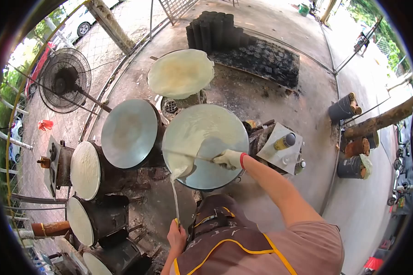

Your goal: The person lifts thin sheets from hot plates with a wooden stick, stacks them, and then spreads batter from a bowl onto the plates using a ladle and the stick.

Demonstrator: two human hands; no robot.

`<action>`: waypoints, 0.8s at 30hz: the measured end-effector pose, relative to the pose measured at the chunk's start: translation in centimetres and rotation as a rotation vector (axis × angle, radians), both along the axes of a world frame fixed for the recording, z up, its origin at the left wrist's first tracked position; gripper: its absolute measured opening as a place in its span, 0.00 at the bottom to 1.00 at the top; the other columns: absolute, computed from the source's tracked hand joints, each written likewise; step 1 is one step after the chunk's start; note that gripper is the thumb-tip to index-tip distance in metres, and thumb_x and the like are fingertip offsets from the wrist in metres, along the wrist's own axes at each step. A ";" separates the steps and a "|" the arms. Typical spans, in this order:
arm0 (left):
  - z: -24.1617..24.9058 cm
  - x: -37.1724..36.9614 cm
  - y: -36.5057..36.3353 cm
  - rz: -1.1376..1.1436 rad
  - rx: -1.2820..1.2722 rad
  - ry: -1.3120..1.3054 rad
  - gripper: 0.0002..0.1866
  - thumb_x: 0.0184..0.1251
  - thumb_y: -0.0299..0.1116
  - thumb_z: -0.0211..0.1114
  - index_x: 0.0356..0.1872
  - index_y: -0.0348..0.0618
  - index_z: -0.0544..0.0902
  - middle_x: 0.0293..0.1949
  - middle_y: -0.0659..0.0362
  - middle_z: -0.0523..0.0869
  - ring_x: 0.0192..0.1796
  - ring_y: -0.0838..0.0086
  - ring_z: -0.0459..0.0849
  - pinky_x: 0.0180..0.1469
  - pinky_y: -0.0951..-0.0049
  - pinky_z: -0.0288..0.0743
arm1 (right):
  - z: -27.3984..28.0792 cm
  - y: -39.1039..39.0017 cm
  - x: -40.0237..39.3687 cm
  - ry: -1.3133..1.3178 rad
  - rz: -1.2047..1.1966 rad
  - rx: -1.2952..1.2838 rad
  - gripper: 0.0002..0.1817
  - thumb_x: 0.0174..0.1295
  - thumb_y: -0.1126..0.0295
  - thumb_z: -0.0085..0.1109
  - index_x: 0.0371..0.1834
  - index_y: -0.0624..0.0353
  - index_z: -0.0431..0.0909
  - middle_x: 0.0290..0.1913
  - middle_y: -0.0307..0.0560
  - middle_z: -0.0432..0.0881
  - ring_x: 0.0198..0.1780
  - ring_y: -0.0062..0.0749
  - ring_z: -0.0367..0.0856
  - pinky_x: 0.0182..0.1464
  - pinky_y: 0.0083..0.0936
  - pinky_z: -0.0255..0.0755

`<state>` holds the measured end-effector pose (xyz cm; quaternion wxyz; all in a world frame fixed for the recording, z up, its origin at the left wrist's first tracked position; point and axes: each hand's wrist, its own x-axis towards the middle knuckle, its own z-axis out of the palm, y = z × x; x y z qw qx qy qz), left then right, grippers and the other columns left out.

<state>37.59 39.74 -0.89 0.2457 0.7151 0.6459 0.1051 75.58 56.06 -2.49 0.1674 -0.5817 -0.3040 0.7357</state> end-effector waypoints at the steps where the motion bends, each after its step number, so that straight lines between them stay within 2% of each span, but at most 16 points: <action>1: -0.1 -0.2 -0.7 -0.007 -0.004 0.013 0.21 0.58 0.28 0.58 0.54 0.33 0.70 0.42 0.41 0.80 0.41 0.47 0.81 0.43 0.55 0.75 | -0.3 -0.8 0.5 -0.007 -0.007 0.028 0.16 0.57 0.56 0.60 0.47 0.49 0.82 0.19 0.32 0.71 0.14 0.15 0.59 0.15 0.16 0.52; 3: -0.1 -0.4 -1.6 -0.012 -0.005 0.041 0.21 0.58 0.28 0.58 0.54 0.31 0.70 0.43 0.41 0.80 0.42 0.47 0.81 0.43 0.55 0.75 | -2.1 -2.3 2.4 -0.019 -0.013 0.089 0.17 0.57 0.57 0.60 0.47 0.49 0.82 0.18 0.32 0.72 0.14 0.15 0.60 0.15 0.15 0.52; 5: -0.2 0.0 -1.7 -0.020 0.018 0.017 0.21 0.58 0.28 0.58 0.54 0.31 0.70 0.44 0.41 0.80 0.43 0.47 0.80 0.43 0.56 0.75 | -3.1 -2.3 2.9 -0.139 -0.314 0.136 0.15 0.58 0.58 0.60 0.47 0.49 0.82 0.19 0.33 0.72 0.14 0.15 0.61 0.16 0.16 0.53; 7: -0.5 0.1 -1.9 -0.029 0.030 0.005 0.21 0.58 0.28 0.58 0.54 0.31 0.70 0.44 0.41 0.80 0.44 0.47 0.80 0.44 0.56 0.75 | -1.4 -2.2 2.4 -0.172 -0.575 0.191 0.15 0.58 0.58 0.60 0.46 0.50 0.82 0.19 0.33 0.72 0.14 0.15 0.61 0.15 0.16 0.53; 8: -0.8 0.1 -1.8 -0.033 0.038 0.005 0.21 0.58 0.28 0.58 0.54 0.32 0.70 0.45 0.41 0.79 0.44 0.47 0.80 0.44 0.56 0.75 | -1.1 -2.3 1.8 -0.216 -0.316 0.132 0.15 0.59 0.58 0.59 0.46 0.50 0.82 0.20 0.33 0.72 0.14 0.16 0.61 0.15 0.17 0.54; 11: -0.4 0.0 -1.9 -0.039 0.013 0.009 0.22 0.58 0.28 0.58 0.54 0.32 0.70 0.45 0.41 0.79 0.45 0.47 0.79 0.45 0.56 0.74 | -1.4 -3.5 1.4 -0.095 0.044 0.089 0.16 0.59 0.56 0.58 0.47 0.49 0.82 0.20 0.34 0.72 0.14 0.17 0.61 0.15 0.19 0.55; 12: -0.2 -0.1 -1.6 -0.039 0.004 0.009 0.22 0.58 0.28 0.58 0.54 0.32 0.70 0.45 0.41 0.79 0.46 0.47 0.79 0.45 0.56 0.74 | -2.3 -4.2 1.8 -0.053 0.027 0.107 0.16 0.59 0.57 0.58 0.47 0.50 0.81 0.20 0.34 0.71 0.13 0.17 0.60 0.14 0.20 0.55; 14: 0.2 -0.5 -1.4 -0.064 0.028 0.015 0.22 0.58 0.28 0.58 0.54 0.32 0.70 0.44 0.41 0.79 0.46 0.47 0.79 0.45 0.56 0.74 | -5.6 -4.7 2.2 -0.181 -0.260 0.069 0.18 0.59 0.56 0.58 0.49 0.52 0.80 0.19 0.34 0.70 0.14 0.17 0.61 0.14 0.20 0.55; 15: 0.3 -0.8 -1.4 -0.077 0.037 0.018 0.22 0.58 0.27 0.58 0.54 0.32 0.69 0.44 0.41 0.79 0.46 0.47 0.79 0.45 0.56 0.74 | -5.2 -5.3 2.1 -0.245 -0.404 0.047 0.19 0.58 0.56 0.58 0.50 0.53 0.80 0.19 0.34 0.70 0.14 0.17 0.61 0.14 0.20 0.55; 16: 0.4 -1.2 -1.4 -0.092 0.036 -0.004 0.22 0.58 0.27 0.58 0.54 0.32 0.70 0.44 0.41 0.79 0.46 0.47 0.79 0.45 0.56 0.74 | -4.7 -7.1 2.6 -0.099 -0.626 0.168 0.19 0.58 0.57 0.58 0.50 0.53 0.79 0.19 0.35 0.71 0.14 0.17 0.62 0.14 0.20 0.56; 19: 0.4 -2.4 -0.4 -0.147 0.052 -0.086 0.22 0.57 0.27 0.59 0.54 0.32 0.70 0.42 0.40 0.79 0.44 0.47 0.79 0.44 0.57 0.73 | -3.2 -8.3 -0.1 -0.121 -0.198 0.090 0.21 0.58 0.56 0.58 0.53 0.52 0.78 0.19 0.34 0.71 0.14 0.16 0.61 0.14 0.19 0.56; 20: 0.3 -3.2 -0.2 -0.169 0.063 -0.121 0.22 0.57 0.26 0.59 0.54 0.32 0.70 0.41 0.41 0.79 0.43 0.48 0.79 0.43 0.58 0.74 | -2.1 -9.2 -1.2 -0.152 -0.163 0.095 0.19 0.58 0.54 0.60 0.44 0.56 0.81 0.19 0.35 0.71 0.16 0.17 0.62 0.17 0.21 0.57; 21: 0.2 -3.9 0.4 -0.194 0.077 -0.159 0.22 0.57 0.26 0.59 0.54 0.32 0.70 0.40 0.41 0.79 0.41 0.48 0.79 0.42 0.59 0.74 | -1.5 -10.2 -1.8 -0.119 -0.219 0.083 0.18 0.58 0.54 0.60 0.44 0.55 0.81 0.19 0.34 0.71 0.16 0.17 0.62 0.17 0.21 0.56; 23: 1.5 -4.9 1.0 -0.182 0.062 -0.297 0.21 0.58 0.26 0.60 0.53 0.32 0.71 0.36 0.45 0.80 0.37 0.56 0.80 0.40 0.64 0.74 | -1.2 -13.0 -3.0 -0.056 -0.323 0.061 0.17 0.59 0.54 0.59 0.42 0.54 0.81 0.20 0.34 0.71 0.16 0.16 0.62 0.16 0.20 0.55; 24: 2.0 -5.7 1.2 -0.174 0.052 -0.366 0.21 0.58 0.26 0.60 0.53 0.32 0.71 0.34 0.47 0.80 0.36 0.59 0.81 0.39 0.67 0.74 | -2.5 -15.2 -4.0 0.054 -0.487 0.081 0.16 0.59 0.56 0.59 0.47 0.50 0.78 0.21 0.33 0.72 0.15 0.16 0.62 0.16 0.19 0.56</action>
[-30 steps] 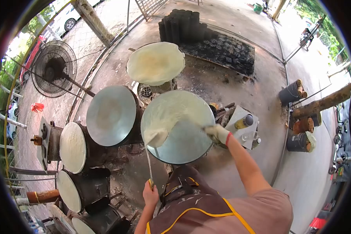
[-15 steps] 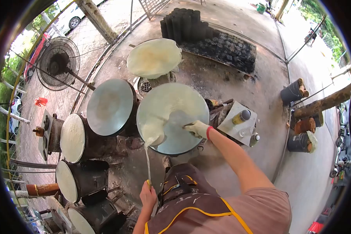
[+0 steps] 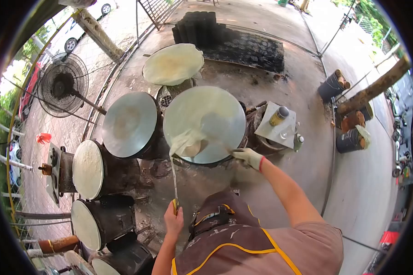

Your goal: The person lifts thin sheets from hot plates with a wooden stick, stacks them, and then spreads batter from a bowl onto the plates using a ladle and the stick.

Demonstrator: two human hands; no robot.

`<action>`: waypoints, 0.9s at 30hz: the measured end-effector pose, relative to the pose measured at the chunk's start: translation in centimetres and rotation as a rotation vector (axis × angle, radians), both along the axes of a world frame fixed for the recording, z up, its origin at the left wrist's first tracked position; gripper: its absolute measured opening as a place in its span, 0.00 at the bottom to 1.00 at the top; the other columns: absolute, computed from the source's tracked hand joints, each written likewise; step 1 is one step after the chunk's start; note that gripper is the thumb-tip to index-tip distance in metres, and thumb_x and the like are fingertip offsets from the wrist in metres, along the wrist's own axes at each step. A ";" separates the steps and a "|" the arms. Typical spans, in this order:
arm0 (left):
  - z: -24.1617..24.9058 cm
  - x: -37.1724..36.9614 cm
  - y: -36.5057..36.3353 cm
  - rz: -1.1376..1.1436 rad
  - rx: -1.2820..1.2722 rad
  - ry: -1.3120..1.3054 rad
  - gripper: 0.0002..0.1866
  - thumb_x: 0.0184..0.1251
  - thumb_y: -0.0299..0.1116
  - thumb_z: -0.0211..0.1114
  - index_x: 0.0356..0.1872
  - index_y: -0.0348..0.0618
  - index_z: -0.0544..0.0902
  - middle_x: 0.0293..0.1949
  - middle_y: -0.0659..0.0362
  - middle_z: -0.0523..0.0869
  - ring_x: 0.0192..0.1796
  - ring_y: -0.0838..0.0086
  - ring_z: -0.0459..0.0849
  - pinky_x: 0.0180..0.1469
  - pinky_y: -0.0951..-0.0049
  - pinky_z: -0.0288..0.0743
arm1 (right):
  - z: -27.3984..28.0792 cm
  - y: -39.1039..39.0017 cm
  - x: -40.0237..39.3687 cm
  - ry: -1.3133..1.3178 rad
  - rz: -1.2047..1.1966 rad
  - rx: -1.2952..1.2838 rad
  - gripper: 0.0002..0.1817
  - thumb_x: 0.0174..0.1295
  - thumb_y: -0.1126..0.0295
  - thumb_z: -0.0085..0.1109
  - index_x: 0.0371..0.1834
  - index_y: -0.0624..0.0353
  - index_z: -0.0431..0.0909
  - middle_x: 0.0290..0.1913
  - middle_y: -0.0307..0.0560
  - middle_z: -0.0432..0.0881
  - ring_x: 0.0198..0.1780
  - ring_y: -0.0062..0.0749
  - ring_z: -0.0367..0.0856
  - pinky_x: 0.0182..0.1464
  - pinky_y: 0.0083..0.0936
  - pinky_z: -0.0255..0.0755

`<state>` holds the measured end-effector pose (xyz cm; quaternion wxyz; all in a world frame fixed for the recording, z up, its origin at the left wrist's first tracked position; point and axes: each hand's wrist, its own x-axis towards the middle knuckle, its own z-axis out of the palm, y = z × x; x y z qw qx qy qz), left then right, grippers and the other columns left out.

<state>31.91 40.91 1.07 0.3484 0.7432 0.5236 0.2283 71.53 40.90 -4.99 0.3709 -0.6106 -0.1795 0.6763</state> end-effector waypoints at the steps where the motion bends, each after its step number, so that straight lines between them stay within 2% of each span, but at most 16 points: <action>1: -0.4 -1.1 0.5 0.014 -0.068 -0.061 0.20 0.59 0.26 0.59 0.53 0.32 0.71 0.33 0.50 0.79 0.32 0.64 0.79 0.36 0.70 0.73 | -0.1 -1.4 -2.3 0.039 -0.160 -0.014 0.17 0.60 0.57 0.58 0.50 0.50 0.77 0.22 0.33 0.72 0.15 0.16 0.63 0.15 0.18 0.56; 3: -1.3 -3.6 1.4 0.022 -0.218 -0.171 0.18 0.62 0.25 0.58 0.53 0.32 0.71 0.29 0.57 0.78 0.26 0.74 0.77 0.30 0.77 0.71 | 0.0 -4.6 -7.6 0.124 -0.501 -0.048 0.20 0.61 0.58 0.58 0.56 0.49 0.74 0.23 0.33 0.73 0.16 0.16 0.64 0.15 0.18 0.57; 5: 0.5 -4.6 2.6 0.030 -0.333 -0.398 0.16 0.65 0.25 0.55 0.53 0.35 0.71 0.25 0.63 0.74 0.19 0.83 0.70 0.21 0.82 0.64 | 1.0 -3.6 -15.3 0.180 -0.464 -0.141 0.20 0.61 0.60 0.57 0.57 0.51 0.72 0.24 0.35 0.75 0.17 0.17 0.68 0.16 0.18 0.60; 6: 1.5 -5.3 3.0 0.043 -0.392 -0.512 0.15 0.66 0.25 0.54 0.53 0.36 0.71 0.24 0.65 0.72 0.16 0.87 0.66 0.17 0.84 0.60 | 0.1 -2.0 -19.0 0.154 -0.397 -0.041 0.18 0.62 0.61 0.56 0.54 0.53 0.73 0.24 0.35 0.75 0.18 0.18 0.69 0.17 0.18 0.61; 9: 3.0 -9.1 4.5 0.056 -0.445 -0.587 0.15 0.66 0.24 0.53 0.53 0.35 0.70 0.22 0.65 0.70 0.16 0.86 0.66 0.17 0.85 0.61 | -0.1 4.0 -26.0 0.127 -0.184 0.148 0.17 0.62 0.61 0.53 0.50 0.57 0.76 0.23 0.37 0.75 0.19 0.20 0.71 0.19 0.21 0.64; 11: 3.3 -12.2 4.7 0.087 -0.466 -0.602 0.14 0.66 0.25 0.52 0.52 0.35 0.70 0.21 0.65 0.70 0.14 0.85 0.65 0.15 0.85 0.59 | -0.9 6.0 -27.9 -0.055 -0.451 0.074 0.18 0.62 0.59 0.53 0.49 0.61 0.77 0.23 0.38 0.76 0.21 0.21 0.72 0.22 0.21 0.65; 12: 3.6 -14.0 4.5 0.106 -0.500 -0.613 0.14 0.66 0.25 0.52 0.52 0.35 0.69 0.20 0.65 0.69 0.13 0.85 0.65 0.14 0.84 0.59 | -5.1 5.8 -28.3 -0.332 -0.589 0.212 0.20 0.62 0.55 0.52 0.47 0.60 0.78 0.28 0.47 0.81 0.27 0.34 0.80 0.30 0.29 0.71; 15: 2.1 -19.0 3.6 0.188 -0.555 -0.694 0.13 0.66 0.25 0.50 0.50 0.36 0.68 0.18 0.63 0.69 0.11 0.83 0.65 0.13 0.82 0.59 | -11.7 4.6 -32.5 -0.599 -0.786 0.027 0.18 0.63 0.56 0.53 0.47 0.59 0.78 0.21 0.40 0.77 0.21 0.25 0.73 0.24 0.25 0.64; 16: 1.9 -20.5 2.9 0.223 -0.581 -0.727 0.13 0.66 0.25 0.50 0.50 0.36 0.68 0.17 0.63 0.68 0.11 0.82 0.65 0.12 0.82 0.59 | -4.5 4.7 -34.6 -0.805 -0.662 -0.099 0.21 0.64 0.52 0.50 0.47 0.58 0.78 0.25 0.49 0.80 0.27 0.36 0.78 0.31 0.33 0.69; 17: 1.6 -21.7 2.3 0.255 -0.606 -0.762 0.12 0.65 0.25 0.50 0.49 0.36 0.68 0.17 0.63 0.68 0.11 0.82 0.65 0.12 0.81 0.60 | -2.9 5.7 -36.1 -0.711 -0.717 -0.112 0.22 0.63 0.51 0.49 0.45 0.59 0.78 0.30 0.58 0.81 0.33 0.50 0.80 0.38 0.39 0.70; 19: 1.1 -23.7 0.9 0.311 -0.650 -0.788 0.12 0.65 0.24 0.50 0.49 0.37 0.68 0.17 0.63 0.67 0.11 0.81 0.64 0.12 0.80 0.60 | -3.9 7.3 -35.7 -0.781 -0.565 0.075 0.22 0.62 0.51 0.49 0.43 0.59 0.78 0.33 0.60 0.81 0.37 0.55 0.79 0.39 0.40 0.70; 21: 1.1 -25.3 -0.3 0.364 -0.688 -0.797 0.12 0.65 0.24 0.50 0.49 0.37 0.68 0.17 0.63 0.67 0.10 0.80 0.64 0.11 0.79 0.60 | -3.3 6.5 -32.6 -0.799 -0.381 -0.058 0.20 0.64 0.55 0.46 0.47 0.60 0.77 0.40 0.62 0.80 0.45 0.57 0.78 0.47 0.42 0.71; 22: 1.2 -25.7 -0.9 0.389 -0.704 -0.803 0.12 0.64 0.24 0.50 0.49 0.37 0.68 0.16 0.63 0.66 0.10 0.80 0.63 0.11 0.79 0.60 | -3.8 5.8 -31.2 -0.829 -0.448 -0.050 0.19 0.64 0.56 0.47 0.45 0.61 0.77 0.38 0.61 0.81 0.43 0.56 0.79 0.46 0.41 0.72; 23: 1.3 -25.8 -1.4 0.417 -0.719 -0.813 0.12 0.64 0.24 0.50 0.49 0.37 0.68 0.16 0.63 0.66 0.10 0.80 0.63 0.11 0.79 0.59 | -0.5 5.2 -30.6 -0.575 -0.615 -0.073 0.19 0.64 0.57 0.47 0.44 0.62 0.77 0.36 0.60 0.82 0.42 0.54 0.80 0.44 0.41 0.72; 25: 1.5 -25.4 -2.0 0.465 -0.731 -0.805 0.12 0.64 0.24 0.50 0.48 0.39 0.68 0.17 0.63 0.66 0.10 0.80 0.62 0.11 0.79 0.59 | -9.5 5.1 -29.2 -0.571 -0.792 -0.085 0.19 0.64 0.57 0.48 0.45 0.62 0.76 0.36 0.59 0.82 0.41 0.53 0.80 0.44 0.40 0.73; 27: 2.0 -24.5 -2.2 0.489 -0.750 -0.828 0.12 0.64 0.24 0.50 0.48 0.41 0.68 0.17 0.63 0.65 0.10 0.80 0.62 0.11 0.79 0.59 | -5.5 5.7 -30.6 -0.407 -0.875 -0.091 0.20 0.64 0.56 0.47 0.45 0.62 0.76 0.37 0.60 0.82 0.42 0.53 0.80 0.44 0.40 0.72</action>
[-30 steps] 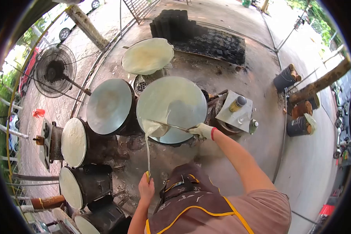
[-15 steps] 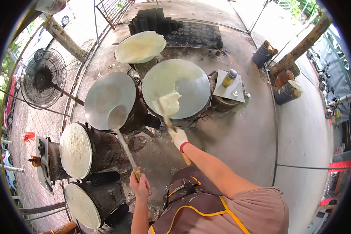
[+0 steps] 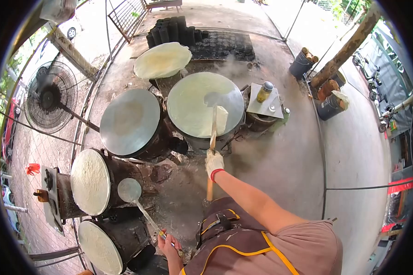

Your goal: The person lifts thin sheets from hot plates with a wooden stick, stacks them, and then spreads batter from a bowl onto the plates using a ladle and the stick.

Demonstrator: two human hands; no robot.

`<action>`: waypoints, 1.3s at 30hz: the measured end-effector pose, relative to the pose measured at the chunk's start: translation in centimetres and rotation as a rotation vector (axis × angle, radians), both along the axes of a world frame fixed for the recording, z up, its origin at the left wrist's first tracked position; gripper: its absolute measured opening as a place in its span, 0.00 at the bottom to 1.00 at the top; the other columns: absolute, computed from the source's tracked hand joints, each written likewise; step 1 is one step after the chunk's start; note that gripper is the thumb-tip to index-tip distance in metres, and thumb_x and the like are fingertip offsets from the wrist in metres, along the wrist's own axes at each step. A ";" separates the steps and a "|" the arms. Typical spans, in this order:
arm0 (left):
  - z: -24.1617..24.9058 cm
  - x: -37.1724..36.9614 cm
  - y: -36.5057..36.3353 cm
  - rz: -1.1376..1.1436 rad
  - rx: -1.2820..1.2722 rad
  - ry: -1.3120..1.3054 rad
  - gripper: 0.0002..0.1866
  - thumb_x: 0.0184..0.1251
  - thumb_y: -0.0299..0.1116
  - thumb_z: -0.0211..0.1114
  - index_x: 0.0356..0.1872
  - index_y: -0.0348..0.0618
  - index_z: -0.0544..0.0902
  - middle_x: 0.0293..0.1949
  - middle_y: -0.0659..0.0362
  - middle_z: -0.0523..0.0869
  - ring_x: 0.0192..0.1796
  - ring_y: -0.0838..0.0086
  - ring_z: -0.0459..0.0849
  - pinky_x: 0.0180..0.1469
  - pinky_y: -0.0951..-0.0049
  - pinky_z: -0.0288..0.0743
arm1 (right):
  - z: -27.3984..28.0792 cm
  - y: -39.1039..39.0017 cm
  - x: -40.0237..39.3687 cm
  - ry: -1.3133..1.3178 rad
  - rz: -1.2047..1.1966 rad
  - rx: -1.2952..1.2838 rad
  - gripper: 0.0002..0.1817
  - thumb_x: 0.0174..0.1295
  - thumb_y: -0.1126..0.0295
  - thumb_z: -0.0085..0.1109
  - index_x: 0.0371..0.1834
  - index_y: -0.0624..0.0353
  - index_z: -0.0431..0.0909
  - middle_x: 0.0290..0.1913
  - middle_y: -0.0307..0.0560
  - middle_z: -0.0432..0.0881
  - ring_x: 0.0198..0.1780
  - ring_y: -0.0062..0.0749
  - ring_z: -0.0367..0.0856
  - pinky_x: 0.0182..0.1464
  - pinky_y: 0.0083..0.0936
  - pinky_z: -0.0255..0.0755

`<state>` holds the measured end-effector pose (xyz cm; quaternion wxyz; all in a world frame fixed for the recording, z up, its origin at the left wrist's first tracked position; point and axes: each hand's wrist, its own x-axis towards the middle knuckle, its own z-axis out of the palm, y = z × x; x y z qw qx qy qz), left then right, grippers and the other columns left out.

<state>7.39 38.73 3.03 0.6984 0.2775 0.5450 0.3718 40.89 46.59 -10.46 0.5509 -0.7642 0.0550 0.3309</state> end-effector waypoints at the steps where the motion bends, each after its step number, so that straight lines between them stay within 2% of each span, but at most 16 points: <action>1: 0.3 0.8 0.1 0.013 -0.014 -0.026 0.12 0.64 0.24 0.50 0.48 0.41 0.68 0.17 0.63 0.65 0.10 0.81 0.62 0.11 0.79 0.59 | 1.5 -0.1 -0.6 0.074 -0.037 0.036 0.20 0.64 0.56 0.47 0.46 0.62 0.76 0.38 0.60 0.82 0.43 0.54 0.80 0.44 0.40 0.72; 4: 0.9 2.5 -0.1 -0.011 -0.020 -0.089 0.11 0.64 0.24 0.51 0.48 0.44 0.69 0.17 0.64 0.65 0.10 0.81 0.62 0.11 0.80 0.59 | 1.0 -4.8 1.9 -0.327 0.546 -0.242 0.20 0.64 0.55 0.46 0.45 0.61 0.77 0.40 0.61 0.81 0.45 0.55 0.79 0.44 0.41 0.71; 5: 0.9 3.3 0.0 -0.025 -0.011 -0.116 0.11 0.65 0.24 0.51 0.47 0.45 0.69 0.17 0.64 0.65 0.10 0.82 0.62 0.11 0.80 0.59 | 0.4 -6.0 3.3 -0.362 0.436 -0.201 0.21 0.64 0.54 0.45 0.45 0.60 0.77 0.41 0.62 0.80 0.46 0.56 0.78 0.45 0.42 0.70; 6: 0.9 4.3 0.1 -0.041 0.011 -0.124 0.10 0.65 0.24 0.51 0.47 0.44 0.69 0.18 0.64 0.65 0.10 0.82 0.62 0.10 0.80 0.58 | -5.3 -5.5 5.5 -0.218 0.309 -0.150 0.20 0.64 0.54 0.45 0.43 0.60 0.77 0.39 0.62 0.80 0.45 0.56 0.78 0.45 0.43 0.71; 8: 1.2 5.7 -0.2 -0.074 0.047 -0.129 0.09 0.65 0.24 0.52 0.45 0.44 0.69 0.18 0.64 0.65 0.10 0.82 0.61 0.10 0.80 0.58 | -9.1 -4.7 8.9 -0.200 0.303 -0.001 0.20 0.63 0.55 0.46 0.42 0.61 0.77 0.37 0.63 0.80 0.44 0.57 0.78 0.43 0.43 0.71; 10: 1.4 7.7 -0.9 -0.081 0.080 -0.182 0.08 0.65 0.24 0.52 0.44 0.45 0.69 0.18 0.64 0.65 0.10 0.83 0.61 0.10 0.81 0.58 | 3.8 -5.7 7.5 0.115 0.249 0.069 0.20 0.63 0.54 0.47 0.40 0.62 0.76 0.34 0.63 0.80 0.41 0.60 0.77 0.40 0.43 0.71; 13: 2.1 11.8 -2.3 -0.070 0.078 -0.221 0.07 0.66 0.25 0.52 0.44 0.45 0.69 0.20 0.64 0.66 0.11 0.84 0.60 0.11 0.81 0.58 | -0.8 -10.2 8.5 -0.155 0.821 0.027 0.21 0.61 0.54 0.49 0.44 0.62 0.77 0.35 0.62 0.80 0.38 0.50 0.80 0.42 0.37 0.72; 14: 2.3 13.0 -2.9 -0.062 0.066 -0.220 0.07 0.67 0.26 0.52 0.44 0.45 0.69 0.20 0.64 0.66 0.11 0.84 0.60 0.11 0.81 0.58 | -0.5 -11.9 9.5 -0.017 0.813 0.020 0.23 0.60 0.53 0.49 0.46 0.62 0.77 0.36 0.62 0.81 0.38 0.48 0.81 0.43 0.36 0.72; 16: 2.7 15.8 -4.2 -0.048 0.016 -0.297 0.07 0.68 0.28 0.52 0.44 0.45 0.69 0.21 0.64 0.66 0.12 0.84 0.60 0.11 0.82 0.58 | -0.3 -13.8 13.3 -0.102 0.606 -0.058 0.24 0.60 0.52 0.49 0.49 0.62 0.76 0.37 0.60 0.81 0.39 0.47 0.81 0.42 0.37 0.72; 19: 3.0 19.6 -5.8 -0.051 -0.041 -0.346 0.07 0.69 0.32 0.53 0.45 0.45 0.70 0.22 0.64 0.65 0.13 0.84 0.60 0.12 0.82 0.58 | 1.0 -13.7 18.9 -0.477 0.748 -0.030 0.21 0.63 0.56 0.45 0.49 0.61 0.75 0.40 0.62 0.80 0.44 0.52 0.79 0.47 0.41 0.70; 23: 4.0 24.3 -7.4 -0.034 -0.109 -0.488 0.09 0.69 0.35 0.55 0.44 0.45 0.70 0.22 0.64 0.64 0.14 0.84 0.59 0.13 0.82 0.58 | 1.9 -15.8 21.9 -0.452 1.062 -0.106 0.20 0.64 0.56 0.44 0.47 0.62 0.74 0.41 0.64 0.79 0.46 0.57 0.76 0.48 0.44 0.69; 27: 4.4 26.9 -8.3 -0.077 -0.178 -0.628 0.10 0.69 0.36 0.55 0.45 0.44 0.69 0.25 0.65 0.64 0.17 0.84 0.60 0.19 0.82 0.59 | 1.6 -13.5 27.8 -0.510 0.931 -0.249 0.18 0.64 0.56 0.45 0.39 0.62 0.74 0.39 0.61 0.80 0.46 0.55 0.77 0.46 0.42 0.71; 28: 4.4 27.3 -8.4 -0.066 -0.199 -0.644 0.10 0.67 0.35 0.56 0.45 0.44 0.69 0.26 0.64 0.64 0.18 0.83 0.60 0.20 0.82 0.59 | 5.1 -12.5 28.6 -0.554 0.939 -0.167 0.17 0.64 0.57 0.45 0.41 0.62 0.74 0.39 0.59 0.80 0.46 0.53 0.78 0.45 0.40 0.72; 30: 4.7 28.0 -8.4 -0.064 -0.203 -0.634 0.12 0.65 0.35 0.59 0.44 0.43 0.68 0.27 0.64 0.65 0.20 0.82 0.61 0.21 0.81 0.59 | 4.3 -10.4 29.1 -0.510 0.876 -0.094 0.19 0.64 0.57 0.46 0.44 0.62 0.75 0.41 0.61 0.80 0.47 0.53 0.78 0.47 0.41 0.72; 34: 5.2 29.3 -7.3 -0.098 -0.182 -0.591 0.12 0.65 0.33 0.60 0.44 0.42 0.68 0.29 0.63 0.65 0.22 0.81 0.62 0.22 0.82 0.60 | 3.4 -16.8 26.8 -0.446 1.382 -0.008 0.23 0.62 0.54 0.46 0.52 0.61 0.74 0.47 0.64 0.78 0.51 0.55 0.75 0.55 0.41 0.68; 39: 4.5 28.2 -5.8 -0.109 -0.230 -0.647 0.11 0.65 0.32 0.58 0.44 0.42 0.68 0.29 0.62 0.66 0.22 0.80 0.62 0.21 0.82 0.60 | 2.0 -13.8 31.4 -0.610 0.924 -0.302 0.20 0.64 0.55 0.45 0.51 0.56 0.73 0.40 0.60 0.80 0.43 0.55 0.79 0.46 0.44 0.71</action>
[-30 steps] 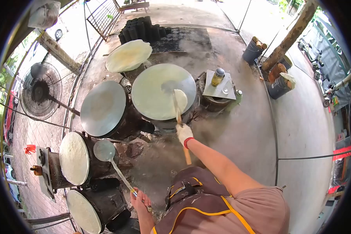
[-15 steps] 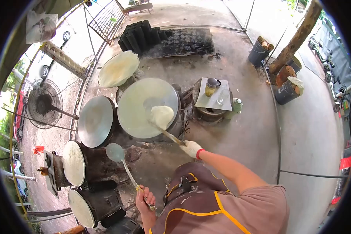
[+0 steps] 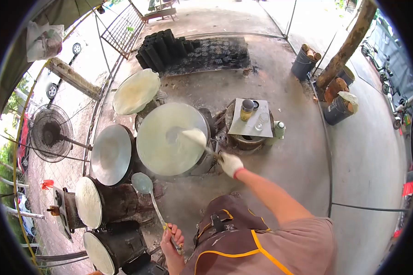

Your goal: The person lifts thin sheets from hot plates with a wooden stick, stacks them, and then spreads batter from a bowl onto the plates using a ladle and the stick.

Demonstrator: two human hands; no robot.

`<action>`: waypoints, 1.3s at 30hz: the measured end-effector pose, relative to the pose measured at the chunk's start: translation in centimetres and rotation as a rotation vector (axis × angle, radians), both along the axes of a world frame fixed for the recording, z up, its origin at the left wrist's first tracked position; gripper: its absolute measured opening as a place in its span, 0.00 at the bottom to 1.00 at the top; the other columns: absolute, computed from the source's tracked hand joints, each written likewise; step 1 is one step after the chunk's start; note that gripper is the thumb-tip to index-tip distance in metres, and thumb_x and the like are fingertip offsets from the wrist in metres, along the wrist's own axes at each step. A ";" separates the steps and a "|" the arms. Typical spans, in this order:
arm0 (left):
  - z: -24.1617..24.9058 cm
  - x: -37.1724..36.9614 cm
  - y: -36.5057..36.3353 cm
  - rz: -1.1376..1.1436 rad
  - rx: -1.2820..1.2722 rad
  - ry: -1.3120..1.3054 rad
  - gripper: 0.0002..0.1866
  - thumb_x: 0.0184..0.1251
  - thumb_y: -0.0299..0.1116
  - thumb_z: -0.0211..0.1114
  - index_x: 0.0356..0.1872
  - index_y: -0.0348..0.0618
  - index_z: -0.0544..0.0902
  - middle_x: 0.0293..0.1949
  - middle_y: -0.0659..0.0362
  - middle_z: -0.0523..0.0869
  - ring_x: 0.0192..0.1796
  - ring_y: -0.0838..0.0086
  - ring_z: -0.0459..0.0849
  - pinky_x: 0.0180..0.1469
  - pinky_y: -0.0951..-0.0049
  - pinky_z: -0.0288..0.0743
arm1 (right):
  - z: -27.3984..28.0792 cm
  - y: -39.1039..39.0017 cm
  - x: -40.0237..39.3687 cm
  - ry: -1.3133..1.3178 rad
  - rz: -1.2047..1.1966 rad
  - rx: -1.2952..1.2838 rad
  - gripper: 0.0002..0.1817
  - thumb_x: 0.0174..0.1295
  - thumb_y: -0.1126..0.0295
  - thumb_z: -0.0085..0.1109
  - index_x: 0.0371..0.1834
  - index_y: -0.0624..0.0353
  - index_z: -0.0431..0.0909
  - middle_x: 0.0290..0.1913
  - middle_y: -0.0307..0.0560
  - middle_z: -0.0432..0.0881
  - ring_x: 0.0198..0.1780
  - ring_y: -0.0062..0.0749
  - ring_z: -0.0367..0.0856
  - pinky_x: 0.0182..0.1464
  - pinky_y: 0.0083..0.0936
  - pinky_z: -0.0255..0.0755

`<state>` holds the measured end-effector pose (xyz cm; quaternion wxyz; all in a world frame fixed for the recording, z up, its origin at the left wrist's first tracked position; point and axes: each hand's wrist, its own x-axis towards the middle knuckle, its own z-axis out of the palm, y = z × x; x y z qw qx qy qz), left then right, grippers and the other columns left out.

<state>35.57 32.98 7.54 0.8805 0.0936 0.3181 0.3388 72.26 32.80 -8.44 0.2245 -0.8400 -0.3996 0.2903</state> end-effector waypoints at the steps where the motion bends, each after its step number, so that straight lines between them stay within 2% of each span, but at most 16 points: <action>1: -0.3 -0.6 0.3 -0.010 -0.007 -0.007 0.11 0.66 0.32 0.58 0.44 0.41 0.68 0.29 0.62 0.66 0.22 0.80 0.62 0.21 0.82 0.61 | 0.8 3.2 1.8 -0.069 -0.035 0.004 0.19 0.64 0.56 0.44 0.51 0.53 0.73 0.38 0.59 0.81 0.41 0.55 0.79 0.44 0.45 0.72; 6: -0.1 -2.1 2.5 -0.032 -0.013 0.030 0.10 0.64 0.29 0.57 0.43 0.41 0.68 0.29 0.61 0.67 0.23 0.79 0.63 0.21 0.81 0.61 | 1.0 10.1 2.1 0.025 -0.129 0.231 0.19 0.65 0.54 0.41 0.57 0.43 0.71 0.42 0.63 0.79 0.45 0.55 0.78 0.47 0.44 0.71; 7: -0.4 -2.5 3.0 -0.051 0.001 0.037 0.11 0.63 0.29 0.59 0.43 0.41 0.68 0.30 0.61 0.67 0.23 0.79 0.63 0.21 0.81 0.61 | -0.3 9.7 0.9 0.045 -0.096 0.238 0.23 0.66 0.53 0.39 0.61 0.45 0.68 0.43 0.60 0.81 0.48 0.52 0.78 0.50 0.41 0.71; 10: -0.9 -3.8 4.3 -0.087 0.000 0.047 0.10 0.63 0.28 0.58 0.42 0.40 0.69 0.30 0.60 0.67 0.24 0.79 0.64 0.21 0.81 0.61 | -6.2 5.8 -3.6 0.223 0.015 0.709 0.23 0.66 0.56 0.45 0.61 0.52 0.70 0.42 0.49 0.83 0.45 0.35 0.81 0.50 0.28 0.71; 12: -1.1 -4.4 5.2 -0.103 -0.008 0.057 0.09 0.63 0.27 0.57 0.42 0.40 0.70 0.30 0.60 0.68 0.24 0.79 0.64 0.21 0.81 0.60 | -3.9 4.1 -5.6 0.506 -0.314 0.516 0.22 0.65 0.59 0.48 0.59 0.55 0.72 0.40 0.43 0.84 0.42 0.26 0.81 0.47 0.23 0.71; 15: -1.4 -4.7 6.0 -0.131 -0.029 0.082 0.07 0.63 0.26 0.56 0.41 0.40 0.70 0.28 0.60 0.68 0.23 0.79 0.64 0.21 0.82 0.60 | 0.3 6.1 -6.8 0.603 -0.801 0.385 0.19 0.63 0.63 0.51 0.57 0.53 0.75 0.38 0.43 0.84 0.37 0.20 0.78 0.41 0.20 0.70; 19: -1.7 -3.8 6.9 -0.147 -0.097 0.072 0.06 0.64 0.26 0.55 0.40 0.41 0.70 0.26 0.61 0.68 0.20 0.81 0.63 0.19 0.83 0.59 | 0.3 8.3 -5.1 0.821 -0.450 0.508 0.19 0.63 0.63 0.56 0.55 0.59 0.75 0.31 0.36 0.80 0.28 0.17 0.72 0.29 0.18 0.67; 22: -1.7 -2.7 6.7 -0.155 -0.155 0.055 0.05 0.64 0.26 0.55 0.39 0.41 0.71 0.25 0.61 0.68 0.19 0.81 0.63 0.18 0.83 0.59 | -3.7 7.3 -3.8 0.709 -0.729 0.640 0.19 0.63 0.63 0.54 0.55 0.57 0.76 0.35 0.42 0.83 0.35 0.22 0.78 0.36 0.21 0.70; 25: -1.9 -1.3 6.2 -0.181 -0.176 0.066 0.05 0.64 0.26 0.55 0.39 0.41 0.72 0.24 0.61 0.67 0.18 0.81 0.63 0.17 0.82 0.60 | 0.7 7.5 -5.1 0.419 -0.501 0.261 0.19 0.63 0.63 0.50 0.54 0.61 0.76 0.48 0.55 0.81 0.47 0.41 0.80 0.49 0.27 0.71; 26: -2.0 -0.8 5.8 -0.191 -0.181 0.074 0.05 0.64 0.26 0.55 0.39 0.40 0.72 0.23 0.61 0.67 0.17 0.81 0.64 0.17 0.82 0.60 | -3.7 8.6 -3.2 0.103 -0.135 0.387 0.21 0.61 0.61 0.50 0.53 0.61 0.76 0.50 0.58 0.79 0.51 0.47 0.79 0.51 0.30 0.71; 28: -2.1 0.2 5.2 -0.185 -0.191 0.098 0.05 0.64 0.26 0.55 0.39 0.40 0.72 0.23 0.61 0.67 0.17 0.81 0.63 0.16 0.82 0.60 | -5.0 10.8 0.5 -0.023 0.123 0.168 0.22 0.61 0.60 0.50 0.54 0.61 0.75 0.49 0.58 0.79 0.51 0.45 0.79 0.51 0.29 0.71; 30: -1.9 1.2 4.7 -0.173 -0.194 0.110 0.05 0.64 0.26 0.54 0.39 0.39 0.72 0.23 0.61 0.67 0.17 0.81 0.63 0.16 0.82 0.60 | -1.6 11.3 2.1 0.452 -0.166 0.346 0.21 0.60 0.60 0.51 0.53 0.60 0.76 0.48 0.57 0.80 0.51 0.43 0.80 0.52 0.29 0.71; 33: -1.6 2.3 3.5 -0.142 -0.223 0.088 0.04 0.65 0.27 0.53 0.39 0.39 0.72 0.22 0.62 0.66 0.17 0.81 0.63 0.16 0.82 0.59 | -8.8 11.2 2.7 0.135 -0.111 0.493 0.21 0.60 0.60 0.52 0.53 0.58 0.77 0.46 0.56 0.82 0.48 0.40 0.81 0.50 0.29 0.72; 34: -2.0 2.2 3.2 -0.137 -0.247 0.072 0.04 0.65 0.27 0.53 0.38 0.39 0.72 0.21 0.62 0.65 0.17 0.80 0.63 0.16 0.82 0.59 | -7.1 10.2 1.0 0.512 -0.200 0.428 0.20 0.61 0.58 0.52 0.53 0.56 0.78 0.45 0.55 0.82 0.48 0.40 0.81 0.50 0.30 0.71; 37: -2.6 2.5 2.8 -0.112 -0.318 0.026 0.03 0.66 0.28 0.52 0.36 0.40 0.72 0.20 0.63 0.64 0.16 0.80 0.63 0.15 0.82 0.58 | -3.2 10.8 1.7 0.763 -0.064 0.173 0.20 0.62 0.57 0.52 0.53 0.56 0.78 0.44 0.56 0.83 0.47 0.39 0.82 0.49 0.29 0.71; 39: -3.3 2.5 3.5 -0.113 -0.301 0.026 0.03 0.66 0.28 0.52 0.33 0.41 0.70 0.19 0.63 0.64 0.15 0.80 0.62 0.14 0.81 0.57 | 0.3 12.0 3.2 0.619 -0.134 0.188 0.20 0.62 0.57 0.52 0.52 0.55 0.78 0.40 0.52 0.84 0.42 0.35 0.82 0.45 0.27 0.71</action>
